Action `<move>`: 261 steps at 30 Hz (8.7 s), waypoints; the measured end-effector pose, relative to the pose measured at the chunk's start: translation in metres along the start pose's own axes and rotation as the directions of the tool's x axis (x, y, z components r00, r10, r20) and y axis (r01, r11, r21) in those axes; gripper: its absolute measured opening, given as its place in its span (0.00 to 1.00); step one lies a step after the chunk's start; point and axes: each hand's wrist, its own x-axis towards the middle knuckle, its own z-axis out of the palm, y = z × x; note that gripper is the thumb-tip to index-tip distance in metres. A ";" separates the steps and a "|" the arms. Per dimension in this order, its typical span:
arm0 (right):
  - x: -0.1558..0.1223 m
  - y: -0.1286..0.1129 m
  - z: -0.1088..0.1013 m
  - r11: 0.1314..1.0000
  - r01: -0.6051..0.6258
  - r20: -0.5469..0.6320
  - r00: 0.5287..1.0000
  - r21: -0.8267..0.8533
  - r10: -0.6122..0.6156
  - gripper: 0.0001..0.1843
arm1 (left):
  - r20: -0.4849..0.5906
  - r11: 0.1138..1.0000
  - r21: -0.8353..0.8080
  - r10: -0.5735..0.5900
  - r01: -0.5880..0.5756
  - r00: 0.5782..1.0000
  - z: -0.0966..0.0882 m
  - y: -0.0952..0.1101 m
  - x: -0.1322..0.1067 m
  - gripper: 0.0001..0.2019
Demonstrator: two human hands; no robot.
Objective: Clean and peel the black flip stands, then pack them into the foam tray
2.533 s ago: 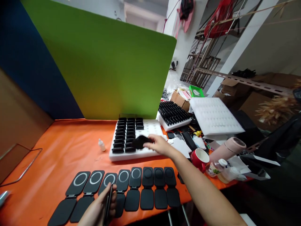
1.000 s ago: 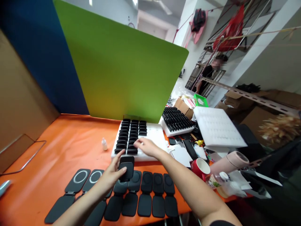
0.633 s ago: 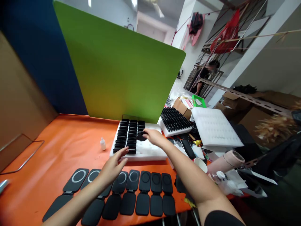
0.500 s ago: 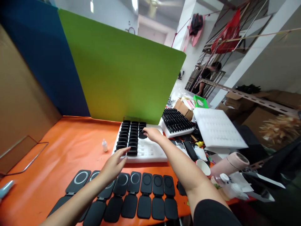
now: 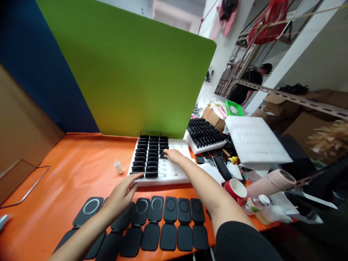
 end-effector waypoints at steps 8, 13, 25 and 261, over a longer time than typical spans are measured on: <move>-0.005 -0.013 0.013 0.987 -0.094 -0.066 0.993 0.132 0.103 0.13 | 0.111 0.978 0.203 -0.072 0.048 0.991 -0.021 -0.017 -0.053 0.17; -0.062 -0.021 0.005 0.962 -0.172 -0.233 0.947 0.212 0.221 0.21 | 0.194 0.958 0.280 -0.116 0.058 0.974 -0.024 -0.016 -0.105 0.16; -0.264 -0.122 0.103 0.986 -0.048 -0.043 0.998 0.157 0.055 0.37 | 0.430 0.876 0.361 0.150 -0.321 0.891 0.053 -0.023 -0.131 0.16; -0.241 -0.227 0.101 -0.169 -0.123 0.174 0.928 0.978 0.331 0.15 | 0.304 0.460 -0.701 -0.499 0.545 0.812 0.023 0.024 -0.158 0.22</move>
